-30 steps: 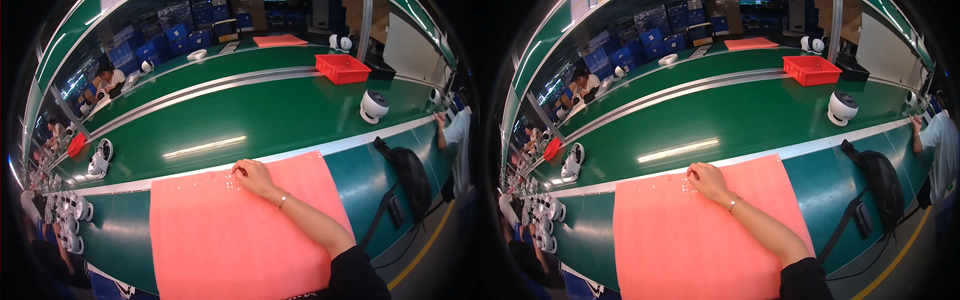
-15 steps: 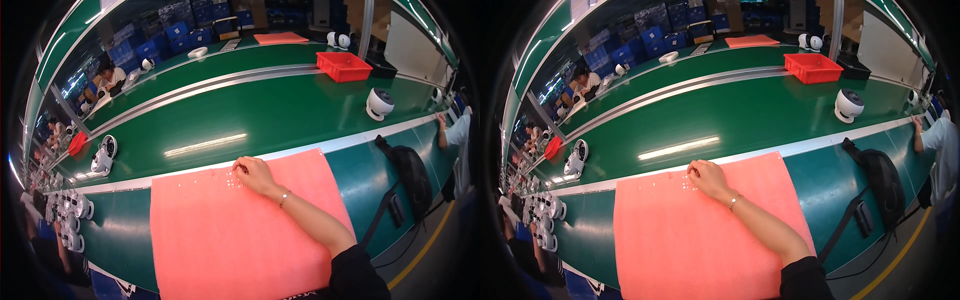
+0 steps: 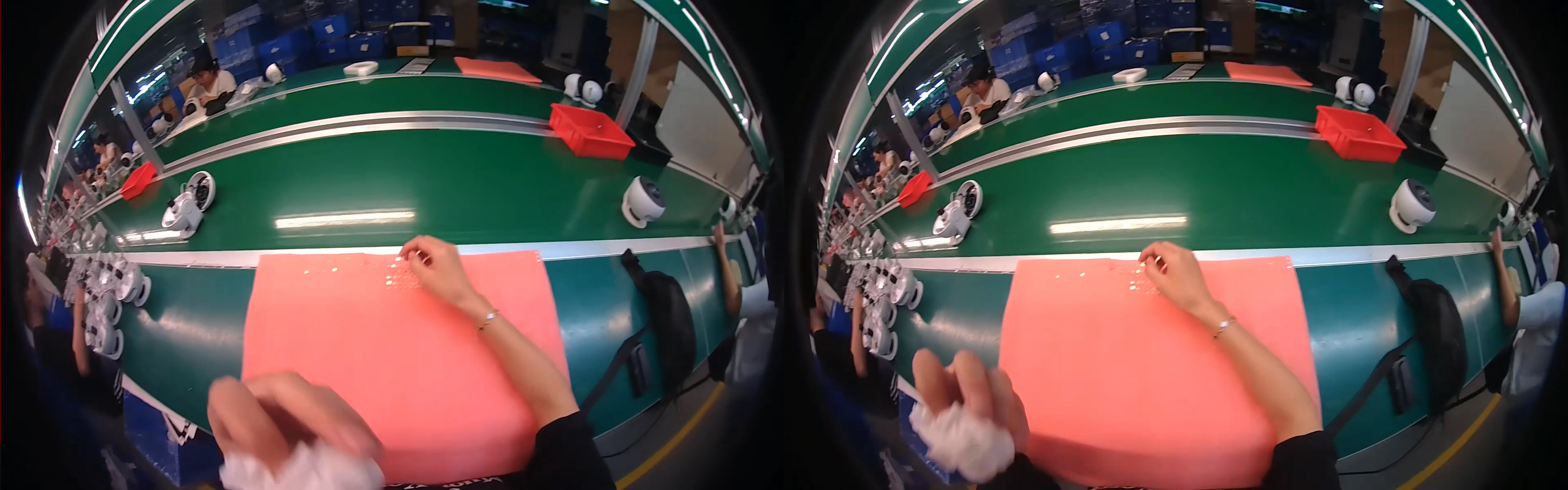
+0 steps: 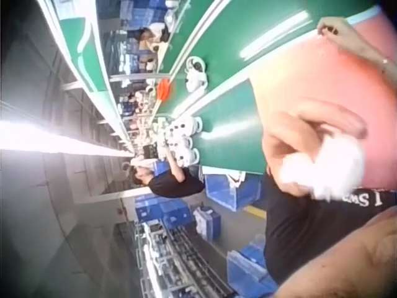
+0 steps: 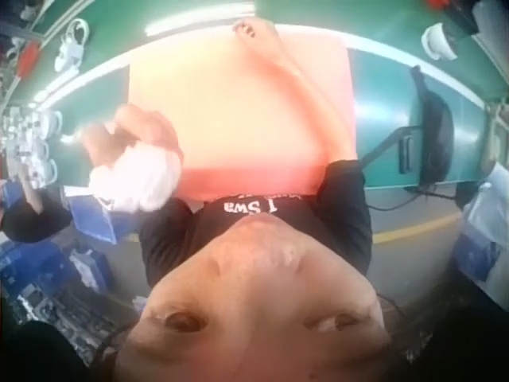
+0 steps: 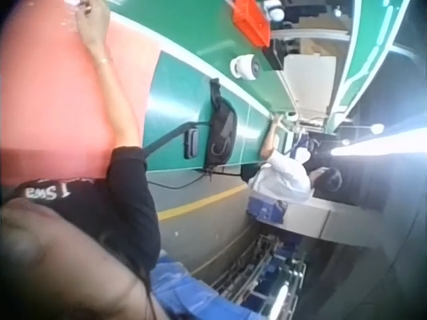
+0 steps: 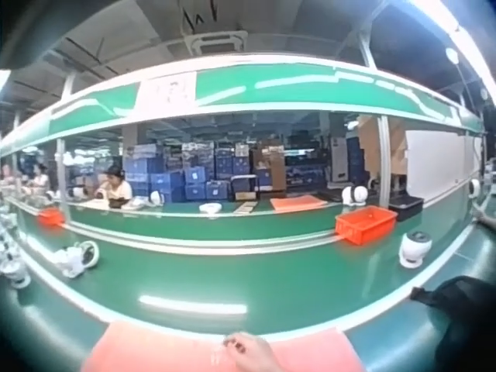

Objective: Assemble the housing and internal components of an electronic security camera on a production line.

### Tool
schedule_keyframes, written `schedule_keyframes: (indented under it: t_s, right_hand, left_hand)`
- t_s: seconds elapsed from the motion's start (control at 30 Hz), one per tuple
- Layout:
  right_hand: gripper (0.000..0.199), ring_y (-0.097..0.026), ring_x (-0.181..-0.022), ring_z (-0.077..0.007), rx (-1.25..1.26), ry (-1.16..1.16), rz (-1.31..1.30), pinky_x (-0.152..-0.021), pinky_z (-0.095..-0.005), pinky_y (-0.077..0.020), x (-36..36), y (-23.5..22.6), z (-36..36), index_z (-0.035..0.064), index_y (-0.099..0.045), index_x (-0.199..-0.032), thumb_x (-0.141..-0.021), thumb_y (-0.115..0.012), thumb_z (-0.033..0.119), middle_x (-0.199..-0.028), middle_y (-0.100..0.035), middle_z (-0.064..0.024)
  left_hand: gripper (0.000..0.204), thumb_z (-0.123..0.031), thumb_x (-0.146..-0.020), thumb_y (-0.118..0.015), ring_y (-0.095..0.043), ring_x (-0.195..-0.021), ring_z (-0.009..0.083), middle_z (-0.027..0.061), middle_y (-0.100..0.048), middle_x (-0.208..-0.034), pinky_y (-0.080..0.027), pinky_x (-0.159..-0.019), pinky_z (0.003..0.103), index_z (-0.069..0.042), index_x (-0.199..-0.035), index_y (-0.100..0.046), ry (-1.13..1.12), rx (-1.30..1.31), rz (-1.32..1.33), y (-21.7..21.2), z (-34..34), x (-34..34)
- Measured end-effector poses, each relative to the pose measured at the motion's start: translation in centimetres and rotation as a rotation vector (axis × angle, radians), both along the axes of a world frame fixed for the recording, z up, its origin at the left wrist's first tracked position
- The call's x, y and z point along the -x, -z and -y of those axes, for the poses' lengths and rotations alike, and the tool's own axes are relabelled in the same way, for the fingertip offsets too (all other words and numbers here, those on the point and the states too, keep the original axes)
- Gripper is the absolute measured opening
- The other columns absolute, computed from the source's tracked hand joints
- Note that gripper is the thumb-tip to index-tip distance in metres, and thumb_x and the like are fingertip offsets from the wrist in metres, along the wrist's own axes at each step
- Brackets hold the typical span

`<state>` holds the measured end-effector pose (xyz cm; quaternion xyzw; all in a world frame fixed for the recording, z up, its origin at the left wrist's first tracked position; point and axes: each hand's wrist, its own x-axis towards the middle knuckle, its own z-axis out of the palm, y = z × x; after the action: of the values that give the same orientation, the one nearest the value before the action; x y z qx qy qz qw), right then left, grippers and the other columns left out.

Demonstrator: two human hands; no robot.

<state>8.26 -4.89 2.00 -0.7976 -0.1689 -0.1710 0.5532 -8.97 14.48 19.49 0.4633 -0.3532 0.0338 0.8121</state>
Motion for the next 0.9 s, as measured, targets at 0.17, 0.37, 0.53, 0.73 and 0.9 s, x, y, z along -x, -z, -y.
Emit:
schedule_keyframes:
  t_s: [0.17,0.37,0.53,0.73,0.9]
  right_hand:
    - [0.012,-0.059,-0.065,-0.0175,0.123,0.080,-0.106,-0.062,-0.0307,-0.0478,0.5,1.0,1.1,0.0008,-0.062,-0.085,-0.084,-0.053,0.009,-0.076,-0.060,-0.0084]
    - [0.013,-0.057,-0.062,-0.0158,0.144,0.068,-0.101,-0.060,-0.0298,-0.0468,0.3,1.7,0.8,-0.0002,-0.062,-0.086,-0.085,-0.052,0.007,-0.074,-0.059,-0.0088]
    - [0.012,-0.059,-0.067,-0.0190,0.154,0.072,-0.115,-0.061,-0.0334,-0.0469,0.3,1.8,1.1,0.0029,-0.061,-0.083,-0.084,-0.054,0.013,-0.076,-0.060,-0.0072]
    - [0.012,-0.057,-0.064,-0.0163,0.161,0.079,-0.081,-0.060,-0.0301,-0.0463,0.4,1.7,1.0,0.0000,-0.062,-0.086,-0.085,-0.053,0.007,-0.073,-0.059,-0.0082]
    - [0.012,-0.057,-0.064,-0.0162,0.149,0.074,-0.093,-0.060,-0.0299,-0.0465,0.4,1.8,1.0,0.0004,-0.063,-0.085,-0.085,-0.053,0.007,-0.073,-0.059,-0.0082]
  left_hand:
    - [0.026,-0.010,-0.085,-0.064,-0.053,-0.055,0.0153,0.0003,-0.061,-0.073,-0.036,-0.051,0.024,-0.021,-0.069,-0.047,0.221,0.056,-0.258,-3.3,3.0,1.4]
    - [0.025,-0.006,-0.081,-0.067,-0.060,-0.051,0.0093,0.0002,-0.068,-0.066,-0.028,-0.054,0.021,-0.020,-0.067,-0.051,0.312,0.066,-0.151,-2.6,2.6,0.4]
    - [0.024,0.000,-0.080,-0.066,-0.063,-0.057,0.0098,0.0013,-0.069,-0.072,-0.030,-0.059,0.019,-0.016,-0.067,-0.054,0.593,0.029,-0.089,-1.8,0.4,-1.6]
    - [0.024,0.007,-0.078,-0.065,-0.066,-0.073,0.0101,0.0003,-0.069,-0.082,-0.039,-0.074,0.019,-0.015,-0.074,-0.059,0.382,0.233,0.060,0.3,2.5,-1.4]
    - [0.020,0.004,-0.075,-0.070,-0.066,-0.078,0.0113,0.0029,-0.069,-0.087,-0.038,-0.073,0.021,-0.014,-0.077,-0.060,0.501,0.416,0.230,0.9,2.2,-2.3]
